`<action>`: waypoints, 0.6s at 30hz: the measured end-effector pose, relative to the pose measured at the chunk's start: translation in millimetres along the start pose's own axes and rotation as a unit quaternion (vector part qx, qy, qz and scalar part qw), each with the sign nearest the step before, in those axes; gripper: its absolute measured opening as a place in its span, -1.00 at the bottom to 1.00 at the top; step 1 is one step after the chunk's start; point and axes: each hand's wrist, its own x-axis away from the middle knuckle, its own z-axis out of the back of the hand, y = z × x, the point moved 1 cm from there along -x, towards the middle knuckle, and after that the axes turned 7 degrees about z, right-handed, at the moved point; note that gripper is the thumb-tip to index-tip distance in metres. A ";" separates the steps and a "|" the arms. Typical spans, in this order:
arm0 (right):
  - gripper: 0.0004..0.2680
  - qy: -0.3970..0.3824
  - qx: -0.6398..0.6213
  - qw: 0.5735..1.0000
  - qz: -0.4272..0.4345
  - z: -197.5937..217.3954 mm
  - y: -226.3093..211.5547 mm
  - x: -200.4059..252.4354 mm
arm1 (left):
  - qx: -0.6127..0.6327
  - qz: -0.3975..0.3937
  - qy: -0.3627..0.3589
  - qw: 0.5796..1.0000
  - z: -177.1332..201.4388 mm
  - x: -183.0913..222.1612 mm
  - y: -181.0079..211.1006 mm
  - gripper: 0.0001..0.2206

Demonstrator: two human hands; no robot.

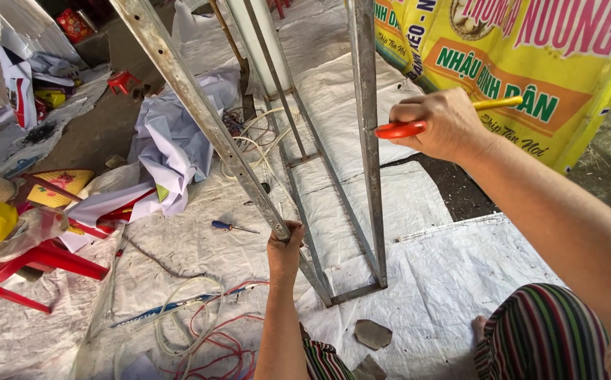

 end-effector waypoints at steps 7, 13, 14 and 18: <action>-0.82 0.015 -0.005 1.000 -0.017 -19.7 -14.8 19.7 | 0.009 0.001 -0.003 1.000 0.6 -6.1 -9.6 -0.91; -0.75 0.104 -0.023 0.990 -0.090 -8.0 -14.1 -2.1 | 0.016 0.005 -0.010 1.000 1.9 -6.0 -8.9 -0.93; -0.75 0.100 -0.044 0.990 -0.083 -8.6 -15.3 -1.4 | 0.017 0.005 -0.011 1.000 2.4 -5.9 -8.9 -0.92; -0.76 0.052 -0.031 0.997 -0.055 -16.2 -16.9 9.3 | -0.003 0.007 -0.016 1.000 1.8 1.2 9.6 -0.92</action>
